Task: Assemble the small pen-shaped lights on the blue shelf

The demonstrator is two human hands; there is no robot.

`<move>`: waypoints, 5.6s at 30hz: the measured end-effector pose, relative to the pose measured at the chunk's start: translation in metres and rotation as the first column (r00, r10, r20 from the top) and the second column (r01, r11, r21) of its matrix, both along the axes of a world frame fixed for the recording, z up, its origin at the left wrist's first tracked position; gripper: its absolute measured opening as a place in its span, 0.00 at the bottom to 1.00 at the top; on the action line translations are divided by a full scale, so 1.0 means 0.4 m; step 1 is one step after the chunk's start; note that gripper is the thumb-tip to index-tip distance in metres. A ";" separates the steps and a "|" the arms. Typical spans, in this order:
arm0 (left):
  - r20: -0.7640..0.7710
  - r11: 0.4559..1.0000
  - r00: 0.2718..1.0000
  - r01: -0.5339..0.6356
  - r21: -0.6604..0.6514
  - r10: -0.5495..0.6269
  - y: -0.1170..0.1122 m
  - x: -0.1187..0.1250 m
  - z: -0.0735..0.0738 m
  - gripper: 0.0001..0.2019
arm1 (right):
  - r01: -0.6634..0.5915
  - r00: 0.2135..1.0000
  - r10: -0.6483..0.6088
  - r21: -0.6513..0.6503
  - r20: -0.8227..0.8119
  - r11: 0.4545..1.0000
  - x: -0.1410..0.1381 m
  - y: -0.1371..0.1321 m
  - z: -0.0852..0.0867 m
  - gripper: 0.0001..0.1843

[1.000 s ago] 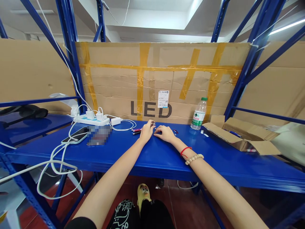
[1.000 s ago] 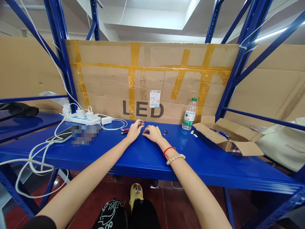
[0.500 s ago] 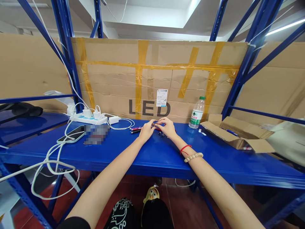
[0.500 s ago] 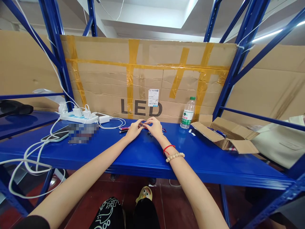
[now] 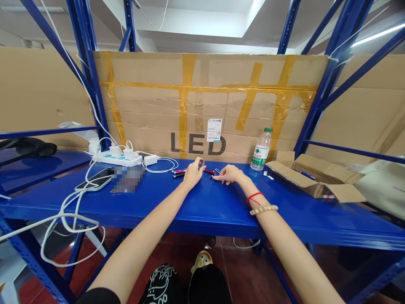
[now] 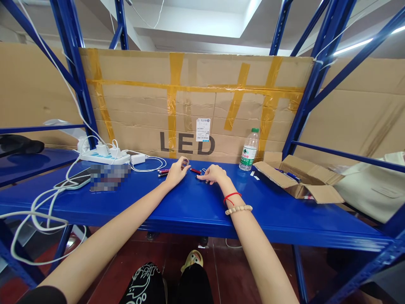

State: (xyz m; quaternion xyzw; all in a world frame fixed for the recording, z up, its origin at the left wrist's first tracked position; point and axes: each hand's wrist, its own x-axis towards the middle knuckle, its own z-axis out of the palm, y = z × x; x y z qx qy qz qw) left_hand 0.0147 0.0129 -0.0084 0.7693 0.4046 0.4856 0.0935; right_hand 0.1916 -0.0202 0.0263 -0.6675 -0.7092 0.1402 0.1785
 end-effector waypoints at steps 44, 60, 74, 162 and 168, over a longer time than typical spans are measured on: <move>-0.301 0.996 0.953 -0.003 -0.086 -0.023 -0.008 0.004 0.000 0.12 | -0.136 0.990 0.120 0.338 0.069 0.931 -0.019 0.040 -0.036 0.14; -0.268 0.999 0.963 -0.027 -0.028 0.018 0.055 0.000 -0.021 0.14 | -0.382 0.920 0.329 0.305 0.212 0.872 -0.025 0.071 -0.057 0.11; 0.066 0.979 0.992 0.115 -0.168 -0.105 0.035 0.012 -0.014 0.08 | -0.310 0.949 0.283 0.255 0.138 0.916 -0.048 0.068 -0.063 0.08; -0.220 0.986 0.971 0.063 -0.157 -0.097 -0.003 0.005 0.012 0.06 | -0.086 0.981 0.158 0.478 -0.111 0.874 -0.065 0.030 -0.027 0.10; -0.258 0.985 0.965 -0.084 -0.150 0.043 -0.025 0.007 0.029 0.07 | 0.047 0.999 -0.034 0.446 -0.037 0.894 -0.056 0.023 -0.020 0.13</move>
